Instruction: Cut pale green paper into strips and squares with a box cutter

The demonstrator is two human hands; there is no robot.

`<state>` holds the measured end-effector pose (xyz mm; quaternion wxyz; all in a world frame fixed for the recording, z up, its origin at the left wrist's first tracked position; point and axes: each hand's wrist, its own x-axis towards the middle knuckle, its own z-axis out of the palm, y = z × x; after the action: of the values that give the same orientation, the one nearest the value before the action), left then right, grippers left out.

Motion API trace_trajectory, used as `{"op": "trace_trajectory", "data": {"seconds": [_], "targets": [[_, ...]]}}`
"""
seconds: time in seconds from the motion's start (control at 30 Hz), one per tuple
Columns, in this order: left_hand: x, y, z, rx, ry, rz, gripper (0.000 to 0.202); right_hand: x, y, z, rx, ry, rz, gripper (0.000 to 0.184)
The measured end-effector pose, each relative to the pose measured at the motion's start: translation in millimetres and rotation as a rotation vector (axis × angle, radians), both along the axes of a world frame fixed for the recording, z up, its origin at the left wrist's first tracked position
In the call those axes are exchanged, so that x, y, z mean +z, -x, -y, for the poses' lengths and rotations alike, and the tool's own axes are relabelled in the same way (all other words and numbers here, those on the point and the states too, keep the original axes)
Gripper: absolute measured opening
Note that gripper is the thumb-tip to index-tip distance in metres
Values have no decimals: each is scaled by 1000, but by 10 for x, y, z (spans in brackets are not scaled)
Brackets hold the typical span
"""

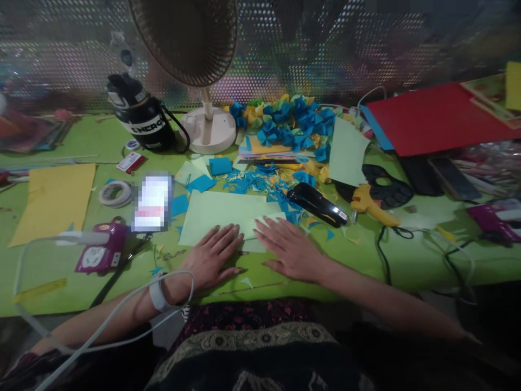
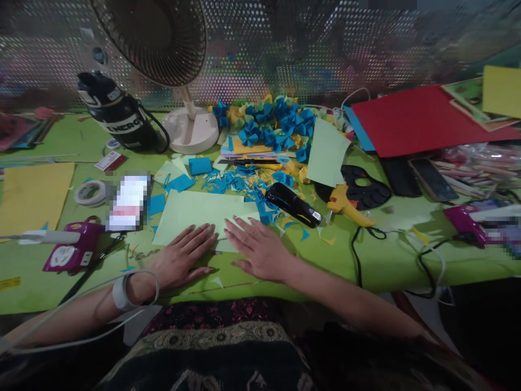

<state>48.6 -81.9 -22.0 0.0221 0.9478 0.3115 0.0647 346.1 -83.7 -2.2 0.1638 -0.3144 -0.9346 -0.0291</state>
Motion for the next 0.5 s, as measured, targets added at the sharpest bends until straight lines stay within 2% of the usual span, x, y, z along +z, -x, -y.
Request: {"op": "trace_trajectory", "data": {"seconds": [0.07, 0.13, 0.27, 0.5], "targets": [[-1, 5, -3, -1, 2, -3, 76, -27, 67, 1, 94, 96, 81, 70], [-2, 9, -5, 0, 6, 4, 75, -73, 95, -4, 108, 154, 117, 79], [-10, 11, 0, 6, 19, 8, 74, -140, 70, -4, 116, 198, 99, 82], [-11, 5, 13, 19, 27, -1, 75, -148, 54, 1, 117, 242, 75, 81]]}}
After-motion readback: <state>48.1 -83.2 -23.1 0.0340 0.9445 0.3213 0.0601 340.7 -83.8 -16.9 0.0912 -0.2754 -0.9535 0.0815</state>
